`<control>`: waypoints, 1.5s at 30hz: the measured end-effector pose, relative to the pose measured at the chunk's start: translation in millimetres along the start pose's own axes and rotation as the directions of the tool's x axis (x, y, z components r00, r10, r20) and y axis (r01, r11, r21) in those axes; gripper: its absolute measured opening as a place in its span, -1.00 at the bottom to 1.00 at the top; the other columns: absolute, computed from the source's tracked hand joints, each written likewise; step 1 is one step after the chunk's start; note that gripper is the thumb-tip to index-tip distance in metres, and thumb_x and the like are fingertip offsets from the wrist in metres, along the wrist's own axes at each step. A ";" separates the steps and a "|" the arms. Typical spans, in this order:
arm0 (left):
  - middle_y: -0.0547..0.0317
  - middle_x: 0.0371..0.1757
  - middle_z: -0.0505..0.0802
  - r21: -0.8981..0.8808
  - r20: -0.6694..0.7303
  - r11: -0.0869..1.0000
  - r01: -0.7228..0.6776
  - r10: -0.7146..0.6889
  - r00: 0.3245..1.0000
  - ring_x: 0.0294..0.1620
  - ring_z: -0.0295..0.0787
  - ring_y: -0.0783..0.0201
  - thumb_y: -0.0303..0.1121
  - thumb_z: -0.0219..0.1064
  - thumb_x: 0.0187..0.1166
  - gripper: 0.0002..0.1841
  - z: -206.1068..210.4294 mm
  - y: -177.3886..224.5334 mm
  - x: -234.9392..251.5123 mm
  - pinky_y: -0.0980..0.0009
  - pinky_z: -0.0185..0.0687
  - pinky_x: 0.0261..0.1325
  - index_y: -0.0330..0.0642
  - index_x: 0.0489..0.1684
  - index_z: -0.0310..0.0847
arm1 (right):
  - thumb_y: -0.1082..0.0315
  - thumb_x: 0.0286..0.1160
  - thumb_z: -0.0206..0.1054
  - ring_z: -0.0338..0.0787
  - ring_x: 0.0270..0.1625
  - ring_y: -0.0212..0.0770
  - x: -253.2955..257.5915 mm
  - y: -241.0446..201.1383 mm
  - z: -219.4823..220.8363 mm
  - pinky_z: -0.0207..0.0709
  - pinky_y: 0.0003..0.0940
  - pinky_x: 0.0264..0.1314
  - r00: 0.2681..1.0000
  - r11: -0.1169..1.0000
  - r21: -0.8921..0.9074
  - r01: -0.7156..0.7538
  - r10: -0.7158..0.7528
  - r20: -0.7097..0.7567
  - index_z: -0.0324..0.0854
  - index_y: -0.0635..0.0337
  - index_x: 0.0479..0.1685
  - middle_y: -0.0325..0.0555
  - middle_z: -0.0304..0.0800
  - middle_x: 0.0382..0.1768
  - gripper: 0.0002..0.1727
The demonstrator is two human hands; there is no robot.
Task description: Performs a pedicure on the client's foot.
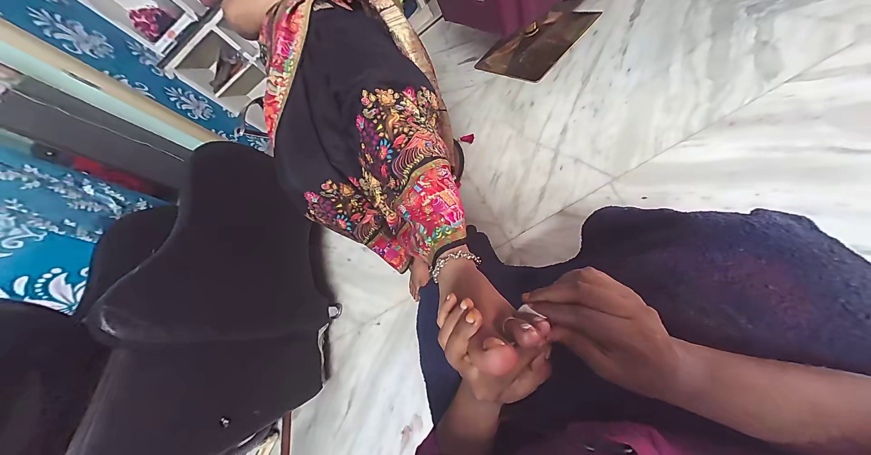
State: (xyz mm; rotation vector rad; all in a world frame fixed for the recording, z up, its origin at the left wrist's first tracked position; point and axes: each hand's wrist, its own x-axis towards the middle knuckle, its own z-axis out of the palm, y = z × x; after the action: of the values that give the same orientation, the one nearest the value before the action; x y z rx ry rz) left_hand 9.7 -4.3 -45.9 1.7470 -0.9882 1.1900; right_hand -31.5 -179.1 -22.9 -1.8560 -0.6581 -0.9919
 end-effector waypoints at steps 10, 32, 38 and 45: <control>0.70 0.65 0.46 -0.021 0.027 1.000 0.003 -0.003 1.000 0.81 0.09 0.44 0.01 0.30 0.64 -0.79 0.2 1.4 1.2 0.18 -0.11 0.86 0.28 0.10 0.63 | 0.26 0.70 0.27 0.67 -0.08 -0.32 1.1 1.0 -8.9 0.45 -0.54 0.15 0.993 0.992 -0.067 0.104 -0.107 -0.045 0.60 0.03 -0.28 -0.22 0.74 -0.25 -0.84; 0.65 0.66 0.44 -0.005 0.016 1.000 0.015 -0.015 1.000 0.81 0.08 0.43 0.07 0.29 0.62 -0.75 -0.1 1.6 -0.9 0.18 -0.10 0.86 0.25 0.07 0.67 | 0.21 0.72 0.27 0.74 -0.03 -0.32 1.6 -0.9 -8.1 0.53 -0.58 0.09 0.996 0.992 -0.103 0.076 -0.080 -0.037 0.65 0.07 -0.16 -0.18 0.82 -0.17 -0.83; 0.68 0.65 0.45 0.000 0.006 1.000 0.009 -0.009 1.000 0.80 0.11 0.45 0.06 0.29 0.63 -0.77 0.2 1.5 1.1 0.18 -0.05 0.84 0.25 0.03 0.68 | 0.24 0.74 0.26 0.75 -0.01 -0.25 0.7 0.1 -8.4 0.54 -0.51 0.10 0.991 0.984 -0.122 0.129 -0.130 -0.003 0.73 0.10 -0.03 -0.13 0.85 -0.05 -0.82; 0.63 0.66 0.45 -0.013 0.015 1.000 0.020 -0.020 1.000 0.81 0.09 0.42 0.06 0.29 0.63 -0.78 0.9 2.4 -2.0 0.16 -0.08 0.85 0.22 -0.04 0.65 | 0.22 0.73 0.24 0.67 -0.14 -0.24 1.4 0.5 -13.1 0.45 -0.47 0.03 0.987 0.973 -0.174 0.153 -0.159 -0.021 0.63 0.06 -0.22 -0.17 0.78 -0.23 -0.82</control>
State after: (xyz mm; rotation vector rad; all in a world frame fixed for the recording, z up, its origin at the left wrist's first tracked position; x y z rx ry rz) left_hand 7.4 -5.7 -47.6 1.7534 -0.9828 1.1572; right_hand -35.1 -190.9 -18.5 -1.9545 -0.7257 -1.2131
